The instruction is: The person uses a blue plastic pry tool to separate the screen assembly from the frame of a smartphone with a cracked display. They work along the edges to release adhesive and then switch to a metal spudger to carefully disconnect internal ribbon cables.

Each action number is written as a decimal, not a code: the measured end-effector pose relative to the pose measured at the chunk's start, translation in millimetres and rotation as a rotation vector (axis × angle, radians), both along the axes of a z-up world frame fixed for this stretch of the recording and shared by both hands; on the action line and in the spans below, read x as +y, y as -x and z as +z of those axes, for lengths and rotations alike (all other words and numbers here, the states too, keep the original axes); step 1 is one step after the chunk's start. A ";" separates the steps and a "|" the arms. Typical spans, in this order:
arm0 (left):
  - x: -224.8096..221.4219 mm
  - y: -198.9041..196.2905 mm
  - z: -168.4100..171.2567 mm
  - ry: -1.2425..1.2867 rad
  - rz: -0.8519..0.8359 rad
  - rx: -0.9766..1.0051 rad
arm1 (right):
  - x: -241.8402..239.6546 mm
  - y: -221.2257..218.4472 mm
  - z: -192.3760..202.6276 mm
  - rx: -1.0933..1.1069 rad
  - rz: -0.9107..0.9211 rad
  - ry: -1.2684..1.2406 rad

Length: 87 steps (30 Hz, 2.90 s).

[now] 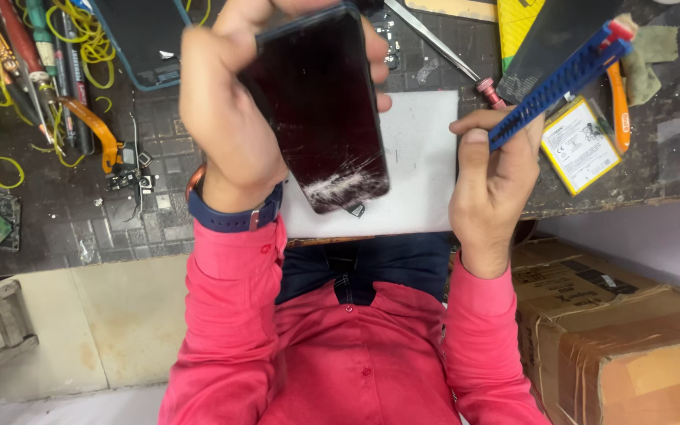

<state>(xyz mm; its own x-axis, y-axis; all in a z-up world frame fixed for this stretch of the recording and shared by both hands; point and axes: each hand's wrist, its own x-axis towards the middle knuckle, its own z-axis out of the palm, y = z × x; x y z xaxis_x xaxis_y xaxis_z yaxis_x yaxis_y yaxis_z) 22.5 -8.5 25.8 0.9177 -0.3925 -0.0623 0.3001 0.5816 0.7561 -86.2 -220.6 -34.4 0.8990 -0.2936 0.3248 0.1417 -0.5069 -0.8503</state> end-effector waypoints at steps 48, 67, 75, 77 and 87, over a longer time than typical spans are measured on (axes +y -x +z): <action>-34.4 31.4 -68.1 -0.439 0.631 -0.276 | 59.0 -1.2 -13.1 -0.237 -0.043 -0.380; -31.3 36.3 -74.5 -0.440 0.587 -0.442 | 55.3 -13.0 16.3 -0.225 0.043 -0.306; -30.0 36.2 -70.6 -0.448 0.581 -0.442 | 56.5 -11.3 15.6 -0.204 0.026 -0.302; -28.4 35.6 -69.0 -0.469 0.575 -0.456 | 56.4 -12.4 13.7 -0.217 0.025 -0.293; -28.8 33.0 -65.1 -0.546 0.610 -0.463 | 60.9 -14.1 15.3 -0.217 0.011 -0.241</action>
